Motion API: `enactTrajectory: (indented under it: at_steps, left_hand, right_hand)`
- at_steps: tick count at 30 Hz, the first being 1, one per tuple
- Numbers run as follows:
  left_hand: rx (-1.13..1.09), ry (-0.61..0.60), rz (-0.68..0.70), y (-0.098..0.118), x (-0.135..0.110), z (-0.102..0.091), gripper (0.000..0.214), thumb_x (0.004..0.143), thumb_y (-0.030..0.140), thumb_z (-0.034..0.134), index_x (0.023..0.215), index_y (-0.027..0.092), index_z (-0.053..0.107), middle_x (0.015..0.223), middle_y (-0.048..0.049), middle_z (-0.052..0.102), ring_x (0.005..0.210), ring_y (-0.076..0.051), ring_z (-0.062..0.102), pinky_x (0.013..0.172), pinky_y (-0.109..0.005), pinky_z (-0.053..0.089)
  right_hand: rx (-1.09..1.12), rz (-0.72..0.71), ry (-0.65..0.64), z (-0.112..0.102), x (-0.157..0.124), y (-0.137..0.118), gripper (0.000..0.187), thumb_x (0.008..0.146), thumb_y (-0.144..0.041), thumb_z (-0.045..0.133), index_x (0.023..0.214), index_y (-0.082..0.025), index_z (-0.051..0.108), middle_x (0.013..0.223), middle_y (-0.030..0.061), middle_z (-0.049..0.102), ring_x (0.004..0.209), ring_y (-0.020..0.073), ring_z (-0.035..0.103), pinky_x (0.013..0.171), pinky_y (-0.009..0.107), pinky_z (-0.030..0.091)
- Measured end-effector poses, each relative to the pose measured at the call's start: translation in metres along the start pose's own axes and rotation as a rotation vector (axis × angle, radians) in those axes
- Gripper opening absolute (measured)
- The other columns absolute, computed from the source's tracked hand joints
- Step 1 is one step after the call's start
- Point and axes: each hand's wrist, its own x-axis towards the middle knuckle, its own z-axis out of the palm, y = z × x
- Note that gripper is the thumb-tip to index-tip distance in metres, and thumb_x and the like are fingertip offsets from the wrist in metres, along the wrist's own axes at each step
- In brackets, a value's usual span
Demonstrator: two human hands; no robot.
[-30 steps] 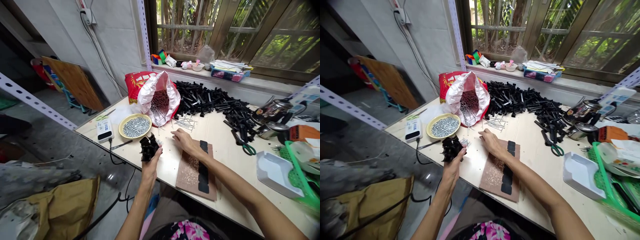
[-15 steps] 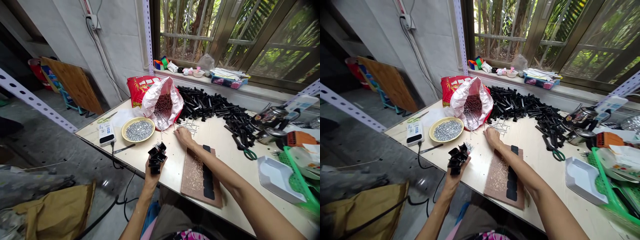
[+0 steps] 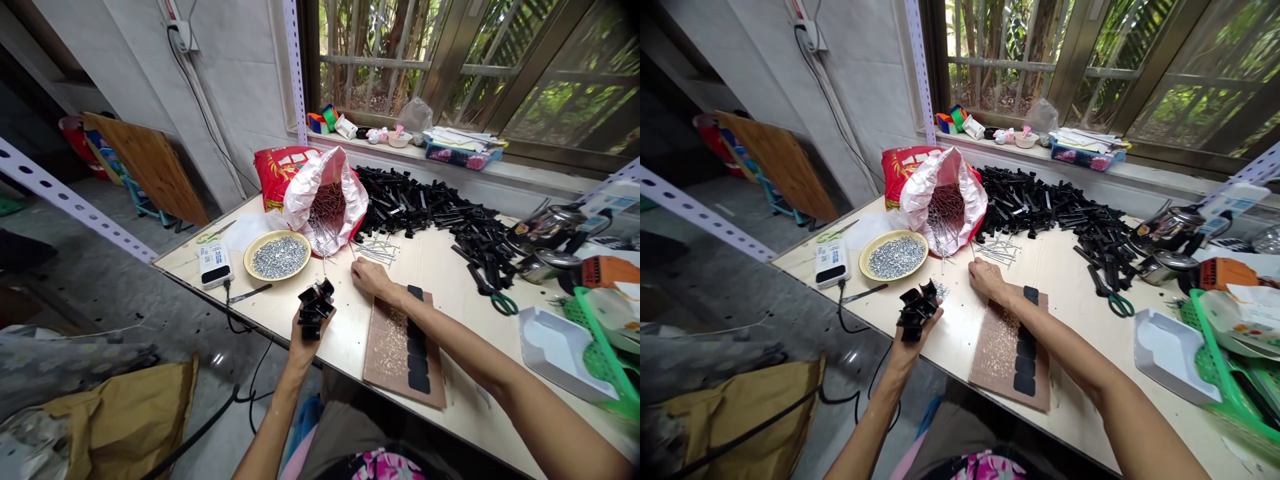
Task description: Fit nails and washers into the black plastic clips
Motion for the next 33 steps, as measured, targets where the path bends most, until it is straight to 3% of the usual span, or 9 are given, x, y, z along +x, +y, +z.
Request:
enactTrajectory:
  at_steps: [3,6,13,17,21,25,29,33]
  left_hand:
    - [0.049,-0.06,0.008,0.005,-0.007,0.008,0.036,0.056,0.023,0.081,0.089,0.016,0.069,0.092,-0.0098,0.073,0.101,-0.031,0.064,0.096,-0.047,0.046]
    - [0.04,-0.077,0.017,0.009,-0.012,0.013,0.035,0.059,0.028,0.079,0.089,0.016,0.069,0.094,-0.0097,0.072,0.099,-0.028,0.065,0.094,-0.043,0.046]
    - [0.028,0.034,0.074,0.01,-0.009,-0.001,0.037,0.061,0.029,0.078,0.093,0.016,0.066,0.096,-0.0094,0.071,0.096,-0.025,0.066,0.093,-0.04,0.047]
    - [0.05,0.069,0.078,0.009,-0.005,-0.006,0.043,0.057,0.029,0.081,0.095,0.017,0.064,0.093,-0.0089,0.072,0.091,-0.025,0.068,0.092,-0.041,0.048]
    - [0.051,0.046,0.062,0.008,-0.005,0.002,0.042,0.06,0.028,0.079,0.097,0.017,0.065,0.093,-0.008,0.073,0.094,-0.026,0.068,0.094,-0.042,0.048]
    - [0.048,0.095,0.094,0.006,-0.003,0.0,0.047,0.058,0.028,0.08,0.102,0.02,0.065,0.094,-0.0065,0.073,0.097,-0.028,0.066,0.093,-0.044,0.048]
    - [0.061,0.134,0.108,0.003,0.001,-0.008,0.05,0.057,0.029,0.081,0.103,0.02,0.065,0.095,-0.0062,0.072,0.1,-0.028,0.065,0.094,-0.043,0.048]
    - [0.116,0.093,0.1,-0.001,0.0,-0.001,0.043,0.06,0.032,0.079,0.097,0.015,0.066,0.093,-0.0086,0.072,0.096,-0.028,0.066,0.093,-0.042,0.047]
  right_hand:
    - [0.035,-0.045,-0.014,-0.003,-0.021,-0.002,0.019,0.09,-0.022,0.043,0.093,-0.018,0.062,0.099,0.0071,0.061,0.081,0.0165,0.057,0.065,0.025,0.036]
    - [0.085,-0.056,0.006,-0.007,-0.024,-0.005,0.018,0.09,-0.024,0.046,0.098,-0.02,0.061,0.1,0.0047,0.061,0.082,0.0145,0.058,0.066,0.022,0.036]
    - [0.164,0.072,0.104,-0.006,0.011,-0.017,0.025,0.094,-0.024,0.036,0.103,-0.018,0.059,0.104,0.0083,0.061,0.089,0.018,0.057,0.071,0.025,0.037]
    - [0.195,0.1,0.148,-0.003,0.032,-0.027,0.029,0.097,-0.032,0.034,0.117,-0.02,0.05,0.112,0.0079,0.059,0.095,0.0182,0.056,0.072,0.025,0.037]
    - [0.191,0.127,0.125,-0.002,0.047,-0.033,0.023,0.094,-0.031,0.042,0.105,-0.018,0.058,0.1,0.0075,0.063,0.088,0.018,0.057,0.069,0.025,0.037]
    - [0.149,0.17,0.142,-0.005,0.031,-0.017,0.024,0.092,-0.022,0.038,0.099,-0.017,0.061,0.11,0.0125,0.058,0.095,0.0225,0.053,0.075,0.031,0.038]
    - [0.137,0.18,0.145,-0.009,0.004,0.01,0.019,0.083,-0.009,0.046,0.084,-0.012,0.065,0.104,0.0195,0.058,0.105,0.0316,0.046,0.086,0.044,0.035]
    - [0.293,0.106,0.205,-0.001,0.003,0.018,0.012,0.079,-0.011,0.052,0.073,-0.015,0.062,0.093,0.0151,0.061,0.101,0.0275,0.048,0.087,0.04,0.037]
